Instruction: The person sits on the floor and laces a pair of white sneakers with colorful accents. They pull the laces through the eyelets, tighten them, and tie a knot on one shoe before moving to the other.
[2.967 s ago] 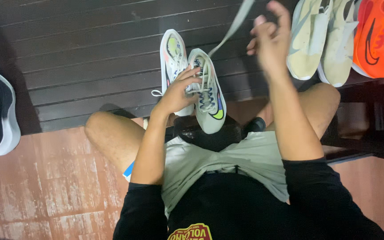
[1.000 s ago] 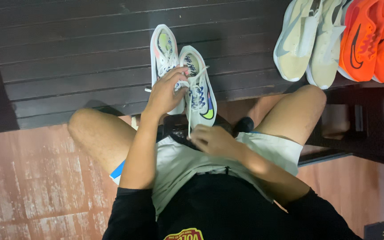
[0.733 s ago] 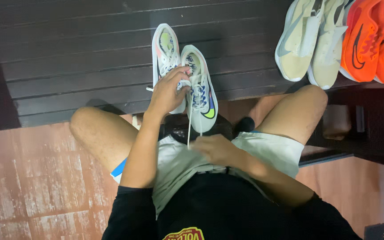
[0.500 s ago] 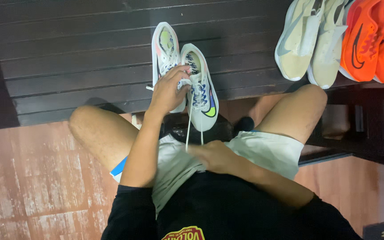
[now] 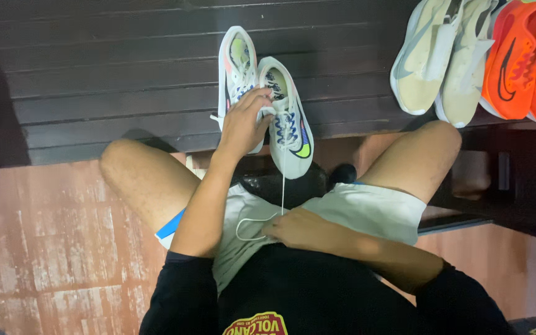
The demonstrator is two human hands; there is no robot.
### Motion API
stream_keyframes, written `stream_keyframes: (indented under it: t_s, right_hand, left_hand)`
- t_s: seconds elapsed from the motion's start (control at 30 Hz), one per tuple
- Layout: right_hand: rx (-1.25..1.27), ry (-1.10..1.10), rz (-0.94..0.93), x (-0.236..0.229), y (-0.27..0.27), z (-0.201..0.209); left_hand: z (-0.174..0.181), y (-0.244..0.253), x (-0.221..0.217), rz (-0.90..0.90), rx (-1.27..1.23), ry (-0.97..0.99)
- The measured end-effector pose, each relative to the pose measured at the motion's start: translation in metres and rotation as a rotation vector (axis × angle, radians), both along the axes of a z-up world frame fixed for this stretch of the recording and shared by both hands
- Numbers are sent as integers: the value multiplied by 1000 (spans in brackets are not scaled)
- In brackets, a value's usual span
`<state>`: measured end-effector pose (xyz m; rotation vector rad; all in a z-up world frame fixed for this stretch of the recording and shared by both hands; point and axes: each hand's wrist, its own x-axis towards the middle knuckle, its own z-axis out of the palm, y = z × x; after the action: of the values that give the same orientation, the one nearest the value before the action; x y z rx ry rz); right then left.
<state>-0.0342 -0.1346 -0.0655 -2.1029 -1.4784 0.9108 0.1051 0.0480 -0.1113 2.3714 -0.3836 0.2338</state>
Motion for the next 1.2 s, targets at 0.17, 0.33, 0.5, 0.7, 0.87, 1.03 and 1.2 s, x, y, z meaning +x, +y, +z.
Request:
stream_keyframes:
  t_s: [0.17,0.33,0.5,0.7,0.87,1.03,1.2]
  right_hand:
    - [23,214,-119,28,12,60]
    - [-87,-197,-590,105,-12,4]
    - [52,0,-1200,170,-3,-2]
    - [414,26,-1182,187,-37,-85]
    - [433,-5,-1340,159,-48,-99]
    - [541,30,-1321,156,-20,-52]
    - [224,-14,-1391,172,-18,-66]
  left_hand:
    - [0,-5,-4,-15,10,20]
    - [7,-27,-14,14,42,-157]
    - [-20,-51,-31,135,121,-78]
    - [-16,-48,-28,107,235,100]
    - [-35,-45,-23,80,276,80]
    - [-46,-46,-21,44,135,43]
    - [-44,-50,-24,82,147,60]
